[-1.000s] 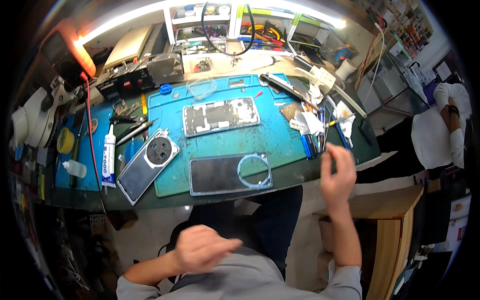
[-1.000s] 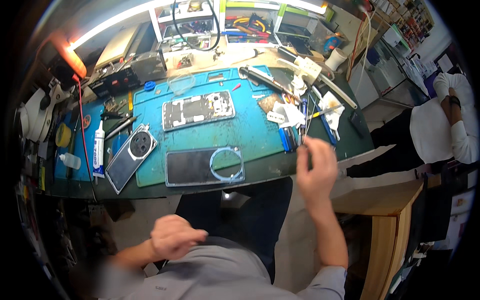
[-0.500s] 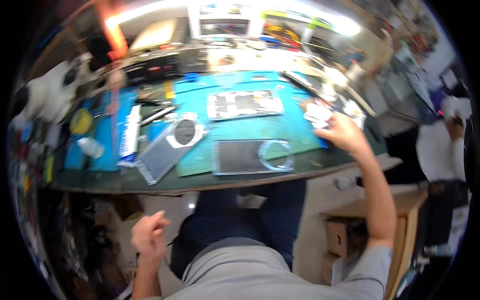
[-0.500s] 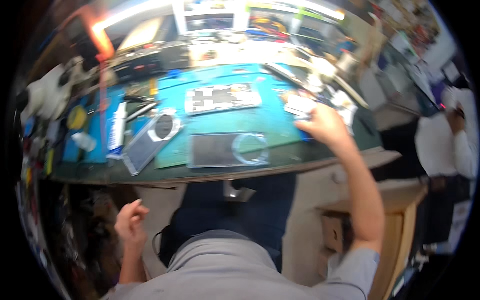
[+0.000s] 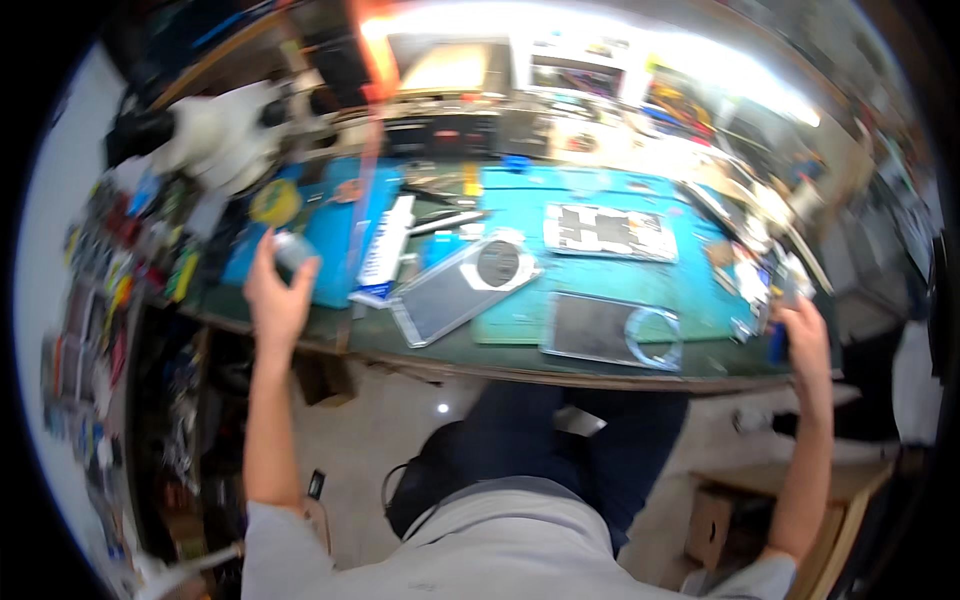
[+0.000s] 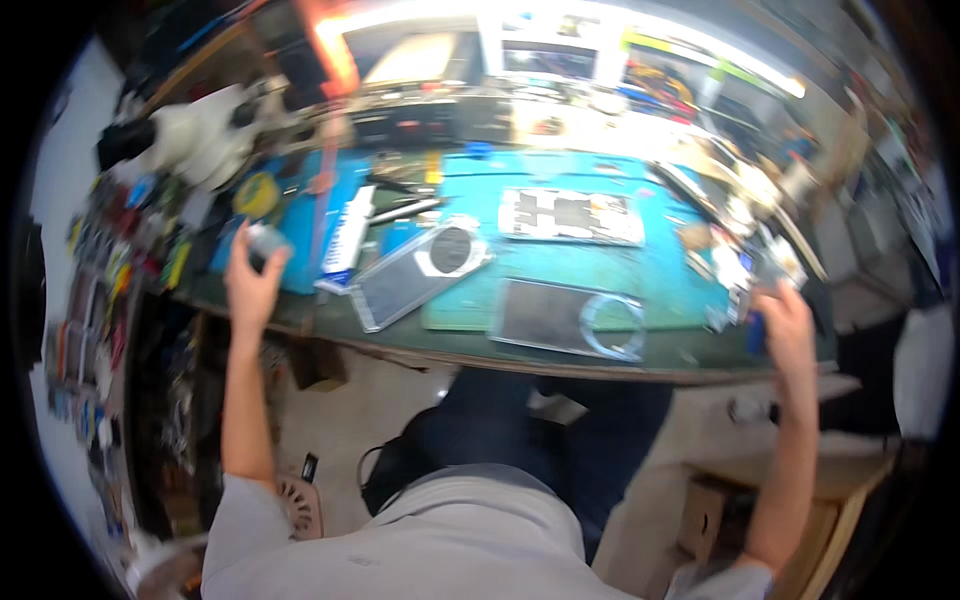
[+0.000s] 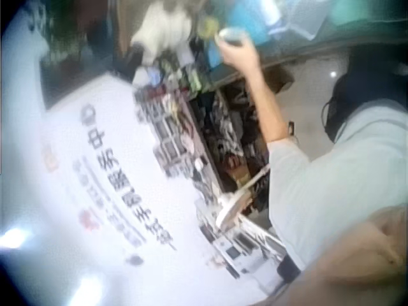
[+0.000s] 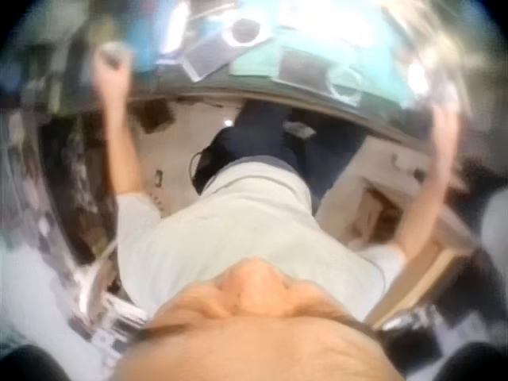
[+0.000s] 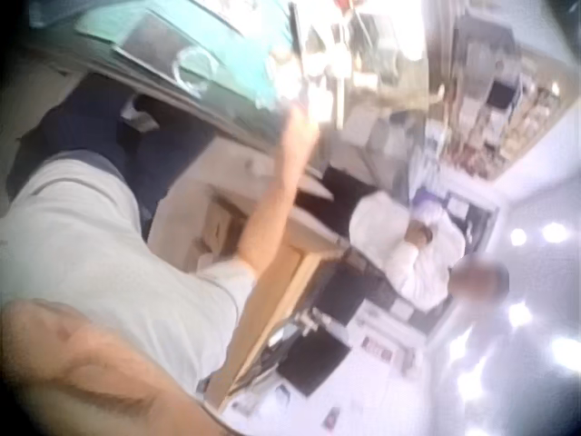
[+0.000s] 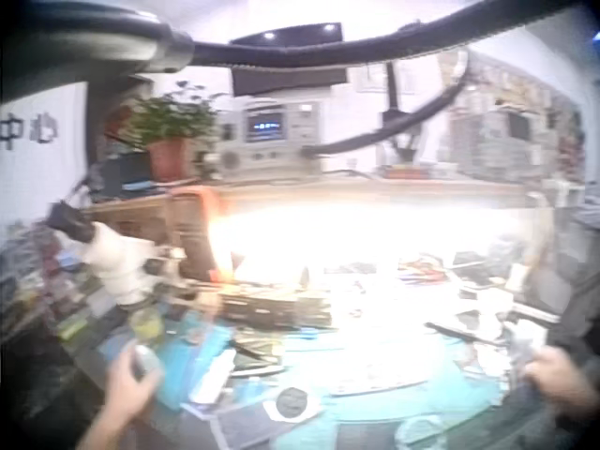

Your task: The person applies adhesive to a smartphone back cover, uses a heat gun to warm the camera module area, and then uses tweezers to place small components into the camera housing. The person handles the phone, adhesive tube, heat gun, and tweezers throughout the process.

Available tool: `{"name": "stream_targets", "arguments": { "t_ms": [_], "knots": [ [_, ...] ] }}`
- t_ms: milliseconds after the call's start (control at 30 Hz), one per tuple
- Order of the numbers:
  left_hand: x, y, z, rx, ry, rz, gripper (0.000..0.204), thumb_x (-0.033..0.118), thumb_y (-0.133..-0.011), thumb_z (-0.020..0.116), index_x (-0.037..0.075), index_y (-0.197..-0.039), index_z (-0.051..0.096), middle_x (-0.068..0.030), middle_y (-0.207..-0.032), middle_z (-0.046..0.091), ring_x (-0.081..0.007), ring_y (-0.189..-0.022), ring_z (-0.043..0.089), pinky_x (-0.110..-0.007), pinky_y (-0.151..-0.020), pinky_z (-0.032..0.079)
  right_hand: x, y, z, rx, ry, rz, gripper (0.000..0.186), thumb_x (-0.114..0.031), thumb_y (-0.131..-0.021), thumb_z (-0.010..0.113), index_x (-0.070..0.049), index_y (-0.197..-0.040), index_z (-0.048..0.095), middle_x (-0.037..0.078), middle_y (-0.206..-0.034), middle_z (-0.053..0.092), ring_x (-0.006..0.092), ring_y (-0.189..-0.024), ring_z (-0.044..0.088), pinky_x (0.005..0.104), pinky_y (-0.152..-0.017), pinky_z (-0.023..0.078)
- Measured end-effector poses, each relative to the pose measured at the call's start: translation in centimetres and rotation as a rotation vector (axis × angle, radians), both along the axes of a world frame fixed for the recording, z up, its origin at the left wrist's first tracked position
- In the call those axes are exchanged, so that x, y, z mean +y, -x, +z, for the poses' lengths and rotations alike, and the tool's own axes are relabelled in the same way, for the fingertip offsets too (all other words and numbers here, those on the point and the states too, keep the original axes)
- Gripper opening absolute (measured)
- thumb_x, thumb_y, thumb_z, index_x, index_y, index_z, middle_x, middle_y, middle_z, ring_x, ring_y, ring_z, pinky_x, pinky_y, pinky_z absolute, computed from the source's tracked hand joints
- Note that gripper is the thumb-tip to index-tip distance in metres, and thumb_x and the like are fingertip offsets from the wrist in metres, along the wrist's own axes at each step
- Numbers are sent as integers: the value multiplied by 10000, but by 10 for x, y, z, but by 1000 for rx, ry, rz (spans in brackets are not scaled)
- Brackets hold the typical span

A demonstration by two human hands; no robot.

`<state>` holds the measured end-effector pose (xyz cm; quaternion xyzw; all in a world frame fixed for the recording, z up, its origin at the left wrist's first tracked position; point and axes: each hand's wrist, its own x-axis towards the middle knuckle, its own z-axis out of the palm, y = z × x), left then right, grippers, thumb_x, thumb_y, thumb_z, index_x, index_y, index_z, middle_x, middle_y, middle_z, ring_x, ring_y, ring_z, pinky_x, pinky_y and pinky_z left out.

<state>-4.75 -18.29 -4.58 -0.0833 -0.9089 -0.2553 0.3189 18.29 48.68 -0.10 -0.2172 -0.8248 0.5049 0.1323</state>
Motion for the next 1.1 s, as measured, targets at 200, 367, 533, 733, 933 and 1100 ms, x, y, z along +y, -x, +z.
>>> {"name": "stream_targets", "arguments": {
  "t_ms": [200,367,533,733,933,1100],
  "knots": [
    [74,-38,21,55,-532,-252,395,112,-973,679,-26,-1327,569,-140,-1203,648,-199,-1087,609,-321,-945,485,-111,-14,25,11,-210,123,373,-108,-937,656,-69,-1304,602,54,-908,607,144,-741,623,300,-659,511],
    [201,-101,52,-135,-58,-882,343,3,-744,767,53,-1048,615,-122,-1045,621,-228,-955,611,-359,-839,496,-134,-11,26,65,-747,377,391,-272,-839,825,-171,-1199,710,39,-951,628,244,-721,673,360,-633,557],
    [285,-128,42,-686,-641,-1155,368,-101,-773,805,52,-993,553,-178,-1153,665,-178,-922,675,-310,-808,560,-141,-8,20,345,-793,486,484,-210,-767,859,-102,-1202,676,37,-979,689,203,-746,680,318,-598,539],
    [316,-121,39,-1137,-840,-1152,249,55,-901,791,41,-1023,575,-70,-1008,736,-111,-917,693,-293,-814,568,-147,-18,1,416,-712,457,559,-222,-751,892,-87,-1243,663,53,-1002,695,197,-739,669,320,-564,531],
    [310,-120,52,-1463,-1013,-1077,260,22,-905,764,47,-1043,545,-91,-931,702,-163,-861,712,-324,-776,588,-130,-38,-7,360,93,669,464,-234,-904,778,5,-1283,657,188,-1160,717,274,-913,738,319,-715,603],
    [307,-125,54,-1718,-1012,-1146,238,21,-912,746,42,-1035,544,-107,-921,703,-177,-873,723,-331,-780,597,-129,-33,-34,583,-78,690,394,-52,-815,809,-70,-1203,742,135,-1040,701,225,-711,683,303,-625,569]
  ]
}}
